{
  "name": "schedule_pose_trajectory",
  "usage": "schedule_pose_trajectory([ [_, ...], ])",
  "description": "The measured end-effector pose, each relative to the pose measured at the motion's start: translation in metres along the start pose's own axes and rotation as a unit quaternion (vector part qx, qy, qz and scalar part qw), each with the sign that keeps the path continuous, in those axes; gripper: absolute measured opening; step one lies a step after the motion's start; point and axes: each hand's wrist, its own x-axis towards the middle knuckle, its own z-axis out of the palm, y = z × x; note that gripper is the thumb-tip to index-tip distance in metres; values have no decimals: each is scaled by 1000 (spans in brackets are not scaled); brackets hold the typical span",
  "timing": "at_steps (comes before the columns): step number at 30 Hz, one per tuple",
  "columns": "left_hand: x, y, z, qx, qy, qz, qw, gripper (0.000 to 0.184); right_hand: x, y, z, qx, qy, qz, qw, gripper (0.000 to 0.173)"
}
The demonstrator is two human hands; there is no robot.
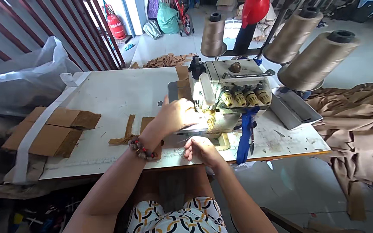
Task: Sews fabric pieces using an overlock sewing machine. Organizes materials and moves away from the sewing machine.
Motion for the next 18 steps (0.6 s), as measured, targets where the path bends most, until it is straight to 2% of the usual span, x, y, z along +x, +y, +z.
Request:
schedule_pose_trajectory([
  [3, 24, -19, 5, 15, -28, -29, 999, 53, -4, 5, 0, 12, 14, -2, 1000, 46],
  [5, 22, -25, 5, 18, -26, -32, 999, 55, -5, 5, 1, 19, 29, -7, 999, 49],
  [7, 0, -26, -1, 0, 22, -34, 999, 49, -5, 6, -1, 17, 33, -25, 999, 54],
  [9, -35, -34, -8, -4, 66, -73, 995, 36, -5, 11, -2, 11, 33, -50, 998, 62],
  [10, -50, -43, -8, -5, 65, -101, 993, 30, -5, 12, -1, 7, 37, -54, 998, 64],
  [12, -69, -70, 2, -7, 13, -155, 988, 25, -3, 12, 0, -6, 39, -56, 998, 66],
  [14, -78, -97, 24, 16, -23, -178, 984, 19, -1, 13, 1, -15, 37, -58, 998, 66],
  [18, -88, -115, 47, 48, 21, -150, 987, 16, -2, 10, 4, 4, 67, -42, 997, 60],
])
